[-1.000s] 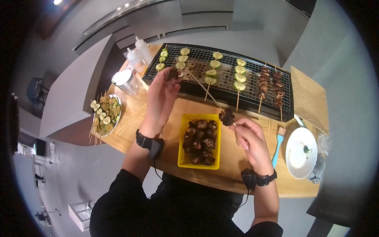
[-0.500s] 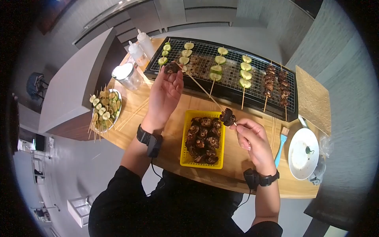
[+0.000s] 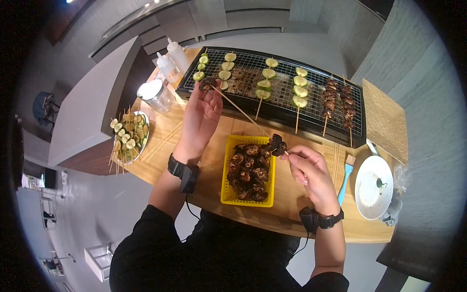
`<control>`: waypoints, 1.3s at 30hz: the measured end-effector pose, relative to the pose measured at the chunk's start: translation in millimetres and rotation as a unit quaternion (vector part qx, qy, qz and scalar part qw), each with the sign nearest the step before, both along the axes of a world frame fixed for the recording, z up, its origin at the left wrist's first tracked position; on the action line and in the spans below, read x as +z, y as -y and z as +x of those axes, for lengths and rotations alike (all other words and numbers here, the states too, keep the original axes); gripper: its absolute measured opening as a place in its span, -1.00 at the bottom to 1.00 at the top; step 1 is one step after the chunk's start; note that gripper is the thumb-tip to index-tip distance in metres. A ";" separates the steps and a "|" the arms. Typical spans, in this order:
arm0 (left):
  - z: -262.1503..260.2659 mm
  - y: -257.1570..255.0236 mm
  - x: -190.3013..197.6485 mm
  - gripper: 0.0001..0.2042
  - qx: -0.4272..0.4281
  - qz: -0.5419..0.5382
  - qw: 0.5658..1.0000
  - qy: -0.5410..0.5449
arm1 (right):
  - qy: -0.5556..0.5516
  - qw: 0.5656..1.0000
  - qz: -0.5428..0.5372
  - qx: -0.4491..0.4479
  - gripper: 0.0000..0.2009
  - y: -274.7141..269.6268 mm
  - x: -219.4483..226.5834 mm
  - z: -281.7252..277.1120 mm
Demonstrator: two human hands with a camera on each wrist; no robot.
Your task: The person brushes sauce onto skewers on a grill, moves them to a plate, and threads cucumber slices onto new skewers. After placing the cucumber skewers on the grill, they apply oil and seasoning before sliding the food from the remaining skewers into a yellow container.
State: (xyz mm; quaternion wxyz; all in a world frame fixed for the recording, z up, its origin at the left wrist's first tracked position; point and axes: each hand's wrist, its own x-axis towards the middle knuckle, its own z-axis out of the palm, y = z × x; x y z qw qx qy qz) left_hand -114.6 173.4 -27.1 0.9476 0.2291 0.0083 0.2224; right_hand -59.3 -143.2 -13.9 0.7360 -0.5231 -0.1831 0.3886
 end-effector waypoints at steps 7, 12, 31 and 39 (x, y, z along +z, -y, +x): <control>0.1 0.2 -0.3 -0.69 0.009 0.014 1.000 -0.002 | 0.001 1.000 -0.010 -0.008 -0.81 -1.1 2.7 -2.1; -0.1 -0.9 -2.0 -0.70 0.007 0.025 1.000 -0.005 | 0.000 1.000 0.000 -0.006 -0.80 -0.5 1.8 -1.9; -1.0 2.0 1.6 -0.67 0.032 0.078 0.996 -0.011 | -0.010 1.000 0.026 -0.003 -0.78 0.2 0.7 -2.1; -1.4 4.8 3.8 -0.64 0.040 0.098 0.994 -0.013 | -0.005 1.000 0.010 -0.010 -0.76 -0.9 3.4 -3.5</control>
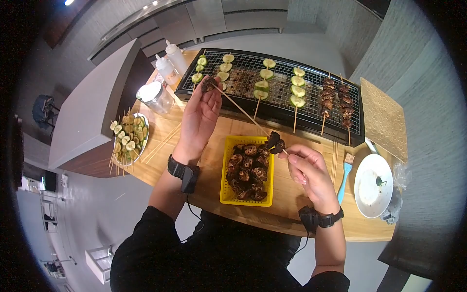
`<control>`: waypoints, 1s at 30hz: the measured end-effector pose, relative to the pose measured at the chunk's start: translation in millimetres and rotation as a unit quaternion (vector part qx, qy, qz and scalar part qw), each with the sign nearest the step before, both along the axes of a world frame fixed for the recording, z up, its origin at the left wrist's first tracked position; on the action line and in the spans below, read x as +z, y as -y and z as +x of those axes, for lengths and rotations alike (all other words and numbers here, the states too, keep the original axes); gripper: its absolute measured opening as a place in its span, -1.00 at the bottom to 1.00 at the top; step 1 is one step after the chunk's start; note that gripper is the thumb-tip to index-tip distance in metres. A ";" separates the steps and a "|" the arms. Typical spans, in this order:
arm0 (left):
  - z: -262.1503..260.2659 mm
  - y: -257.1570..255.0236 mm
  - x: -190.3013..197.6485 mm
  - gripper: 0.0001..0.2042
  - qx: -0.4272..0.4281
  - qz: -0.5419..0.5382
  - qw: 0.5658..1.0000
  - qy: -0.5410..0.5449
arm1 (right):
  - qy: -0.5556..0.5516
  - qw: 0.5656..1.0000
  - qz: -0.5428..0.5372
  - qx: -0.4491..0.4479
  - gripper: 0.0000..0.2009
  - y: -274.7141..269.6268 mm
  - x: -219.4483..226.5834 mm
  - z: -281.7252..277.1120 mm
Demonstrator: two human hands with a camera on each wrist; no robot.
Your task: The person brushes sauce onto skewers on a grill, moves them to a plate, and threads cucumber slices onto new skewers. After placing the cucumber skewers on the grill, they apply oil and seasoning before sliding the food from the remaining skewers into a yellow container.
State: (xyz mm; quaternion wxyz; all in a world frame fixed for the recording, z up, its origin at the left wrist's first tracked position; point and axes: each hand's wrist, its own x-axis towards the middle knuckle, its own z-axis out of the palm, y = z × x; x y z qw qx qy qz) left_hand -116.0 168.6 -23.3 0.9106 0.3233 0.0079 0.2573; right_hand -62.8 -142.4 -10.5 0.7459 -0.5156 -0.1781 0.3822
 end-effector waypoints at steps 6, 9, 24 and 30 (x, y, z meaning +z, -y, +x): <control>0.7 -3.7 -4.3 -0.66 -0.021 -0.020 0.999 0.016 | 0.002 1.000 0.002 0.004 -0.77 -0.7 0.8 -0.2; 0.7 -3.8 -4.5 -0.66 -0.021 -0.016 1.000 0.016 | 0.000 1.000 0.018 0.015 -0.77 1.4 -2.8 1.5; 0.9 0.8 -0.1 -0.64 -0.003 0.015 1.000 -0.003 | -0.002 1.000 -0.002 0.005 -0.76 0.0 0.4 0.1; 0.7 1.2 0.9 -0.64 0.002 0.014 1.000 -0.006 | -0.003 1.000 0.001 -0.003 -0.75 0.2 -1.0 0.6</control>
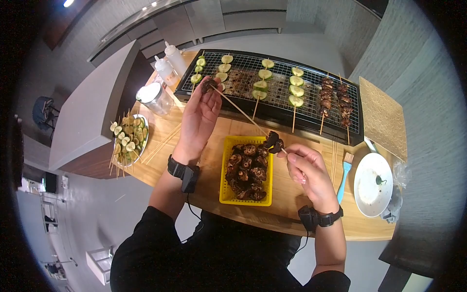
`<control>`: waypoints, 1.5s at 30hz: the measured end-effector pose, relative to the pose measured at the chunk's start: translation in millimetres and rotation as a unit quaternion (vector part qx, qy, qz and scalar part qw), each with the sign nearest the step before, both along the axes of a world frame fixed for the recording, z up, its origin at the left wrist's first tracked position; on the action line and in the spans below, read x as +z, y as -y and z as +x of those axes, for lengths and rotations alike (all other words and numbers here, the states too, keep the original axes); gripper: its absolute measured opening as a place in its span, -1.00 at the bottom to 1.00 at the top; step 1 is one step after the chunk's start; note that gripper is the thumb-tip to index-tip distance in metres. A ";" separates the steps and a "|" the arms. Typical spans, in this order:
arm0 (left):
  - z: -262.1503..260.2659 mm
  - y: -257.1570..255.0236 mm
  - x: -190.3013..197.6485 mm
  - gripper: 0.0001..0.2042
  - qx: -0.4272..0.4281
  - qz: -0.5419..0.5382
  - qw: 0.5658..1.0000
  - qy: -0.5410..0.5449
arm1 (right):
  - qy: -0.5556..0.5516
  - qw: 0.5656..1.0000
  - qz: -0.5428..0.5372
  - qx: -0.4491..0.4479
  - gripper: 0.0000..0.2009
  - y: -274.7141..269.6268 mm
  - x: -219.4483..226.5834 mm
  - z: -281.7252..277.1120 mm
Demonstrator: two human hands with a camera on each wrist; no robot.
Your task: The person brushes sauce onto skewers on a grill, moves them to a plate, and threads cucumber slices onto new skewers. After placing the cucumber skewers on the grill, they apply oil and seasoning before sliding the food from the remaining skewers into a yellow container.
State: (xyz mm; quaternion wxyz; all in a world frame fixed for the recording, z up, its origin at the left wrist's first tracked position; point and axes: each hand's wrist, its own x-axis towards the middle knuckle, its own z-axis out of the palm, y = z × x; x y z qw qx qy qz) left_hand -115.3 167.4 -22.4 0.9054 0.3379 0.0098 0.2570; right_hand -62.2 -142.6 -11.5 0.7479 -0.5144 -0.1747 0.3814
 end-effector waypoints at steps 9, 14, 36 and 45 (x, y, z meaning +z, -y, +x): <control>-0.4 -4.2 -4.8 -0.65 -0.018 0.014 1.000 0.006 | -0.007 1.000 0.009 0.002 -0.75 0.0 0.7 -0.3; -1.6 -3.1 -2.9 -0.64 -0.012 0.033 0.999 -0.010 | -0.004 1.000 0.007 0.000 -0.75 0.4 0.5 0.0; -5.3 0.3 2.3 -0.64 0.008 0.058 0.998 -0.022 | 0.023 0.998 -0.044 -0.033 -0.83 -2.8 -0.8 0.8; -4.8 5.7 -0.5 -0.60 -0.047 0.104 0.993 -0.026 | 0.021 0.999 -0.024 -0.016 -0.84 0.4 -7.9 5.4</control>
